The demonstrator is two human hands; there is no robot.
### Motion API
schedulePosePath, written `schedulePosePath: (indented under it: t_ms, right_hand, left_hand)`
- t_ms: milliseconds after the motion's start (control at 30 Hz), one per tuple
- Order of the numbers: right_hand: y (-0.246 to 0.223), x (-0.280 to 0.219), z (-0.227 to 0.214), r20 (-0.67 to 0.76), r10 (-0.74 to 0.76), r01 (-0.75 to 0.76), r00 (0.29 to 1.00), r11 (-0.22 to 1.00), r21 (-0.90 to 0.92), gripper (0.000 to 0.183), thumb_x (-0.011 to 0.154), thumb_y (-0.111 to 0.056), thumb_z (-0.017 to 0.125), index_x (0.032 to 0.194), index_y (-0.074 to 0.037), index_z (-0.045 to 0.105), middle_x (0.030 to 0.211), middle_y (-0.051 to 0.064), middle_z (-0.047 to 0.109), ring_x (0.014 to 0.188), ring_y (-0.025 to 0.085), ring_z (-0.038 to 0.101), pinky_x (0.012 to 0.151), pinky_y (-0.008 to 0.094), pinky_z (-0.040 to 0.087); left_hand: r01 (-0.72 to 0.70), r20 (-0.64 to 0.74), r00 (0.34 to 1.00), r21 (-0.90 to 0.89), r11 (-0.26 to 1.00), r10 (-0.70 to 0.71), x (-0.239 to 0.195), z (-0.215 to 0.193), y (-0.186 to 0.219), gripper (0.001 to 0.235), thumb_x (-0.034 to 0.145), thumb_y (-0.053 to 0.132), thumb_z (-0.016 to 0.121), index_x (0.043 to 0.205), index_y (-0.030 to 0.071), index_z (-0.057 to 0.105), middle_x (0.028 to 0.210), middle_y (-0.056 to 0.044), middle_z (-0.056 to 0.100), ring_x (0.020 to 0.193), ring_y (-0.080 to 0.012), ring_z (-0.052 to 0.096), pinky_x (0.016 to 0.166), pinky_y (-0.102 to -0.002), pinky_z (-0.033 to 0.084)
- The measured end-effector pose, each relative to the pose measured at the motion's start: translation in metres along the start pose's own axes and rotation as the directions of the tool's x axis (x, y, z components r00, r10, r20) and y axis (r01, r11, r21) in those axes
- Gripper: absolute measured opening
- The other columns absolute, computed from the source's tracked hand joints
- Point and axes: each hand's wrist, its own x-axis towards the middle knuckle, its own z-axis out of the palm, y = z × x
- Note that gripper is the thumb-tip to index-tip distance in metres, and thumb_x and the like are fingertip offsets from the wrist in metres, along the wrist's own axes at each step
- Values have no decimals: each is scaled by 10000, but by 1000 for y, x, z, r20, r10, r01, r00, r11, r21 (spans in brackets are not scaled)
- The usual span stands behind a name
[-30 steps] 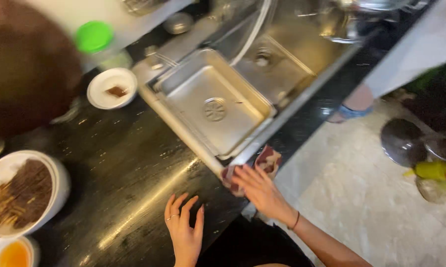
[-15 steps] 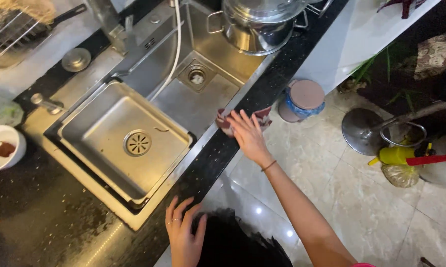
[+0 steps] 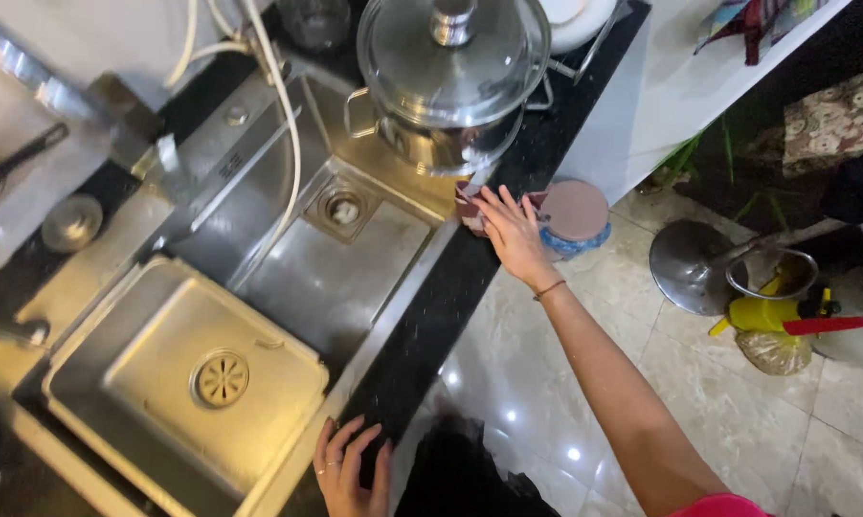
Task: The person rinses a cloth in the sink, wipes down the countertop, stovetop, rice cooker, and blender with the cloth, and then soaps and washes the cloth under running water.
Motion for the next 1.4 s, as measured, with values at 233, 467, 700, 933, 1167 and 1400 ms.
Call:
schedulePosePath:
  t_ms: [233,467,700,933,1167,1400]
  right_hand:
    - [75,41,-11,-68,164,-164,984,986,8,399,1050,-132,515,1445,-119,572,1609,79,449,1535,379,298,1227,594,155]
    - [131,72,-19,-133,284,-293,949,955,-51,412,1044,-129,517,1451,-147,573,1602,75,462,1529,375,305,1209,639,162]
    - [112,76,-32,-134,269,-272,954,962,-5,385,1040,-87,514,1422,-84,564,1569,149,483,1499,412,362,1200,611,236]
    - [34,22,-29,-30,123,-124,992,992,-9,399,929,18,553,1322,11,619,1438,226,563,1396,432,473,1176,547,327]
    - [-11,24,26,453,189,-442,871,705,555,319,1035,-88,535,1335,-23,620,1359,145,678,1276,265,623,1069,376,488]
    - [-65,132,97,760,-221,-751,611,142,645,464,1062,-168,483,1507,-40,448,1500,82,533,1353,182,509,1113,334,409]
  left_hand:
    - [-75,-56,996,17,997,76,70,46,-25,278,730,135,805,1001,112,745,1115,-68,718,1249,-337,596,1201,-529,358]
    - [-153,-94,984,-8,988,152,111,78,-38,284,709,158,808,981,108,743,1118,-97,712,1211,-363,603,1157,-517,409]
    - [-214,-143,968,-31,976,207,123,103,-50,295,707,187,811,985,126,734,1083,-75,713,1153,-315,639,1151,-521,418]
    - [-75,-97,993,-89,993,67,160,112,8,313,739,147,801,1044,108,745,1149,-120,695,1225,-363,581,1105,-497,419]
    - [378,180,910,-732,566,-375,218,144,52,586,940,277,679,1444,105,435,1452,-130,485,1336,-288,475,1081,-438,413]
    - [162,178,983,-714,-681,48,271,104,30,630,1163,508,470,1615,90,334,1584,-213,443,1412,-408,434,1096,-564,380]
